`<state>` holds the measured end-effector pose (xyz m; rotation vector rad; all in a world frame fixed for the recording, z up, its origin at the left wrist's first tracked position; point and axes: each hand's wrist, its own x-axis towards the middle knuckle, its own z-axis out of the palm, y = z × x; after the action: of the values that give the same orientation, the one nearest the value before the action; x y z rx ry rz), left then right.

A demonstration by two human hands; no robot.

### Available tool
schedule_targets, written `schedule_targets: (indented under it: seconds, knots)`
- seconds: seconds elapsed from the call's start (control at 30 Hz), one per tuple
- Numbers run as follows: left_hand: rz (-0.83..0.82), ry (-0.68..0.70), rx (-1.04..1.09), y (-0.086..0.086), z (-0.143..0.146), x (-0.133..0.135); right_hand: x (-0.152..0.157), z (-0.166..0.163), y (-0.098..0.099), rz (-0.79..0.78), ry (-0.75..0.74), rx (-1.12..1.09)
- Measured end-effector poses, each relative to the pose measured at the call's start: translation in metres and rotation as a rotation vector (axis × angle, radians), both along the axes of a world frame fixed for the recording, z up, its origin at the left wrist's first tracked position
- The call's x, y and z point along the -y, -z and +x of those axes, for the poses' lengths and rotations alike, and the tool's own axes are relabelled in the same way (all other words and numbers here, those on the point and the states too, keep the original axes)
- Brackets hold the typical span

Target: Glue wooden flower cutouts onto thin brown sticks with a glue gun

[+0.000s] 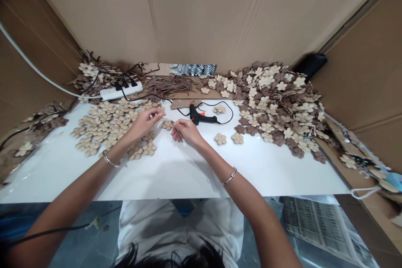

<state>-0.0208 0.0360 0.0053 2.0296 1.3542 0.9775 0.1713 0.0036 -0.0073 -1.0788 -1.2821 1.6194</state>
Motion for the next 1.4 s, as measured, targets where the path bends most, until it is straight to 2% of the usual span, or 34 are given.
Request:
schedule_targets:
  seconds: [0.13, 0.23, 0.57, 1.4]
  knots:
    - [0.012, 0.070, -0.125, 0.022, -0.007, -0.008, -0.011, -0.002, 0.002, -0.062, -0.046, 0.078]
    - [0.011, 0.085, -0.137, 0.029, -0.006, -0.009, -0.017, -0.004, -0.001, -0.060, -0.091, 0.133]
    - [0.015, 0.081, -0.143, 0.032, -0.006, -0.009, -0.029, -0.006, -0.007, -0.039, -0.216, 0.313]
    - [-0.029, -0.012, -0.117, 0.029, 0.000, -0.002, -0.041, -0.011, -0.003, -0.030, -0.208, 0.395]
